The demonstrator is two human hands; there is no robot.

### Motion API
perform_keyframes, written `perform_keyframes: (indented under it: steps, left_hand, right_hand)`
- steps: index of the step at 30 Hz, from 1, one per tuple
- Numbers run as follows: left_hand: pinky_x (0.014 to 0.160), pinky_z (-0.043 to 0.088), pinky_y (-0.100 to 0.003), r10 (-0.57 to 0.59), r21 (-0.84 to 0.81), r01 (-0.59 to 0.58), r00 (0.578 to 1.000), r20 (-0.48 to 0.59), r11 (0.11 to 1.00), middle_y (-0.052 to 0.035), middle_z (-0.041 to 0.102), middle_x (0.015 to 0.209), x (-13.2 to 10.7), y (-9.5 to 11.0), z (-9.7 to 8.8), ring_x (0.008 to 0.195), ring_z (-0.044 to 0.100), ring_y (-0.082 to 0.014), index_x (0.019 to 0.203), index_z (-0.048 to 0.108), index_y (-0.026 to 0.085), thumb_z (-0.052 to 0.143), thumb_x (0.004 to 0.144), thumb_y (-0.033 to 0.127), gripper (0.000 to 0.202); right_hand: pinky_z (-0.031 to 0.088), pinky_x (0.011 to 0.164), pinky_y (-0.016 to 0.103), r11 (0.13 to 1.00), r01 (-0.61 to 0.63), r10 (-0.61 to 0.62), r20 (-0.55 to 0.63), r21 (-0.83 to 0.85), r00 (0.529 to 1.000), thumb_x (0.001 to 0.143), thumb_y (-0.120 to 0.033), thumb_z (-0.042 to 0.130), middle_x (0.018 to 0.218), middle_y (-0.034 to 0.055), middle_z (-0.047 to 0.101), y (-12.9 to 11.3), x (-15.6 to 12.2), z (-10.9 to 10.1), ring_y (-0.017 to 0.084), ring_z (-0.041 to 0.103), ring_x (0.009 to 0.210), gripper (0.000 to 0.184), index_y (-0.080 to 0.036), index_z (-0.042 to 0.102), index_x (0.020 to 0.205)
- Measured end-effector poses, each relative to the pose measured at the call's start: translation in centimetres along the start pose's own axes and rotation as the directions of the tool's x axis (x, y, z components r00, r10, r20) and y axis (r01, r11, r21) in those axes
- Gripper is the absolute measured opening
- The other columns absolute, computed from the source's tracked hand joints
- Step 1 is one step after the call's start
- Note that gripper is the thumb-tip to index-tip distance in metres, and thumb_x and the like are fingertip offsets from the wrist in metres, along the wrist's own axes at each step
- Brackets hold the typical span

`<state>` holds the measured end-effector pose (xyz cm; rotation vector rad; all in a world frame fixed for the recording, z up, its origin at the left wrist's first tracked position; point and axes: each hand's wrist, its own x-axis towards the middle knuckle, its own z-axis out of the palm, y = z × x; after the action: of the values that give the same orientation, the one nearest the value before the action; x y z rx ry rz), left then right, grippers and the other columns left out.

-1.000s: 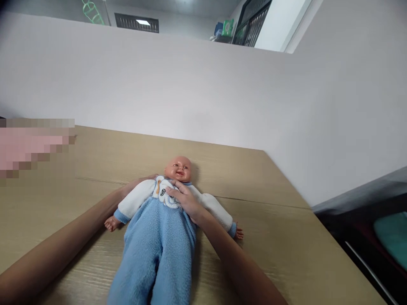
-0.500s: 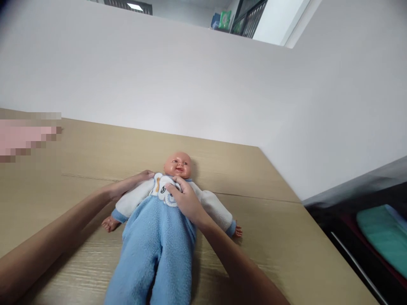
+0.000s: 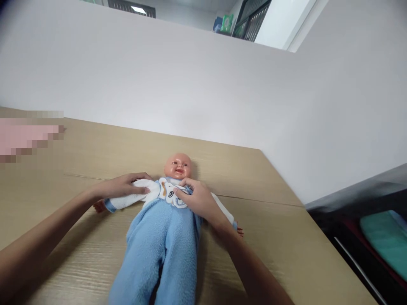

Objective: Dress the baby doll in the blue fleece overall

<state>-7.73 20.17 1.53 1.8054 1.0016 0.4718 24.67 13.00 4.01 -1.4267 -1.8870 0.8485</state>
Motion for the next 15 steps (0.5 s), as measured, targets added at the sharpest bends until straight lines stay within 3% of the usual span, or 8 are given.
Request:
perform_keyframes:
  steps: [4, 8, 12, 15]
  left_hand:
    - [0.105, 0.059, -0.040, -0.035, -0.054, 0.033, 0.998, -0.045, 0.998, -0.0083, 0.087, 0.137, 0.1, 0.5, 0.6, 0.128, 0.078, -0.0409, 0.129, 0.090, 0.033, 0.098, 0.079, 0.048, 0.053]
    - [0.103, 0.059, -0.038, 0.023, -0.083, -0.024, 1.000, -0.009, 0.996, -0.0066, 0.089, 0.128, 0.3, 0.6, 0.8, 0.122, 0.080, -0.0380, 0.126, 0.090, 0.031, 0.096, 0.082, 0.047, 0.047]
    - [0.099, 0.060, -0.037, -0.021, -0.043, 0.023, 0.998, 0.061, 0.999, -0.0072, 0.088, 0.127, 0.0, 0.5, -0.2, 0.121, 0.079, -0.0392, 0.135, 0.085, 0.031, 0.099, 0.078, 0.050, 0.062]
    - [0.097, 0.060, -0.038, -0.151, 0.128, 0.136, 0.981, 0.120, 0.982, -0.0078, 0.087, 0.125, -0.6, 0.7, -1.6, 0.122, 0.078, -0.0392, 0.137, 0.077, 0.027, 0.101, 0.072, 0.052, 0.074]
  right_hand:
    - [0.052, 0.089, 0.039, 0.994, 0.111, -0.111, -0.013, 0.001, 0.994, 0.105, -0.049, 0.075, 0.101, 0.0035, 0.083, -0.6, -0.2, 0.8, 0.028, 0.073, 0.093, 0.026, -0.024, 0.078, 0.100]
    - [0.054, 0.095, 0.039, 0.972, 0.235, -0.234, -0.063, 0.000, 0.970, 0.106, -0.043, 0.073, 0.107, 0.0056, 0.084, -0.9, -0.1, 1.7, 0.029, 0.075, 0.101, 0.020, -0.024, 0.078, 0.105]
    - [0.053, 0.095, 0.042, 0.986, 0.151, -0.158, -0.127, -0.067, 0.979, 0.106, -0.044, 0.074, 0.107, 0.0065, 0.085, 0.6, 0.3, 1.0, 0.031, 0.076, 0.101, 0.020, -0.025, 0.081, 0.104]
    - [0.052, 0.089, 0.040, 0.993, 0.069, -0.077, -0.091, -0.091, 0.993, 0.103, -0.049, 0.076, 0.101, 0.0047, 0.083, 2.0, 0.8, -0.2, 0.029, 0.073, 0.094, 0.024, -0.026, 0.079, 0.099]
